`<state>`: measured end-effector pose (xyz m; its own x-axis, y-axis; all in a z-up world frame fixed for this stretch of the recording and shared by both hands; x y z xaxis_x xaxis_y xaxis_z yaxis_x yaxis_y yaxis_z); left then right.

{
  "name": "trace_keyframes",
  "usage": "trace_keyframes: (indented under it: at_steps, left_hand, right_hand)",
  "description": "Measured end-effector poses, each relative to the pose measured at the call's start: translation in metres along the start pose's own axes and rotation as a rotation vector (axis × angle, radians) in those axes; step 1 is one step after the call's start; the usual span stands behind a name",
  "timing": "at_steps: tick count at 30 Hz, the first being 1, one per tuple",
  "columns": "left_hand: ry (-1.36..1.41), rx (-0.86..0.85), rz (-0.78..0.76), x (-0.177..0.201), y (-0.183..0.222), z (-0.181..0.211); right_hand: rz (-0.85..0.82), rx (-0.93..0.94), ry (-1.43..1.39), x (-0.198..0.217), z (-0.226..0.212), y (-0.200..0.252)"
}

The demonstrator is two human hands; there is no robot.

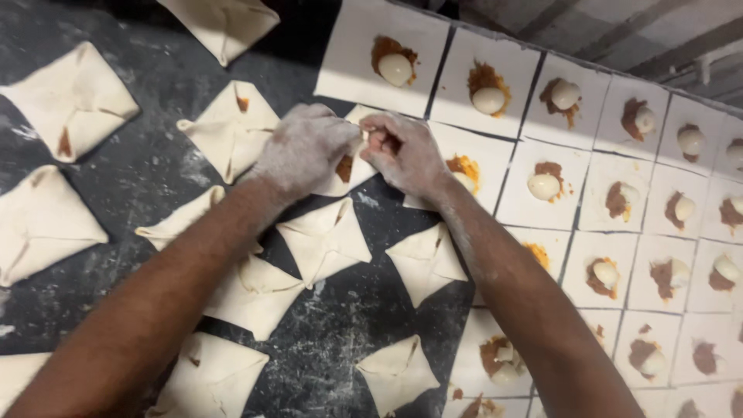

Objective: The person folds square pieces of dough over a filling containing a white rounded component, pressing the corners together by hand on a dark work surface.

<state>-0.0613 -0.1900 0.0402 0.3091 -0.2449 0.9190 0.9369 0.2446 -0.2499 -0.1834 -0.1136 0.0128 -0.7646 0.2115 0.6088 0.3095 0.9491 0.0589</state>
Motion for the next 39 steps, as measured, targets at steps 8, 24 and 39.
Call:
trace_keyframes:
  at_steps: [8, 24, 39]
  left_hand:
    - [-0.35, 0.001, -0.332, 0.034, 0.057, 0.009]
    - [0.128, 0.237, -0.157, -0.007, -0.016, -0.019]
    - [0.323, 0.396, -0.032, -0.022, -0.022, -0.034]
  right_hand:
    - [0.064, 0.303, 0.117, 0.004, -0.012, 0.007]
    - [0.296, -0.215, 0.585, 0.051, 0.024, 0.003]
    - [0.058, 0.257, 0.971, -0.068, -0.03, 0.036]
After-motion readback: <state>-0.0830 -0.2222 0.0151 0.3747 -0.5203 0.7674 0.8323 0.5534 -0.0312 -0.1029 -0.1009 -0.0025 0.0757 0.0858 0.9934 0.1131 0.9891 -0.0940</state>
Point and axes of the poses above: each hand's wrist, its own y-axis away from the middle knuckle, its own x-axis out of the back of the hand, z = x × y, the point moved 8 cm from there along -y, towards the middle knuckle, and after that the axes turned 8 degrees about -y, right-handed, at the moved point
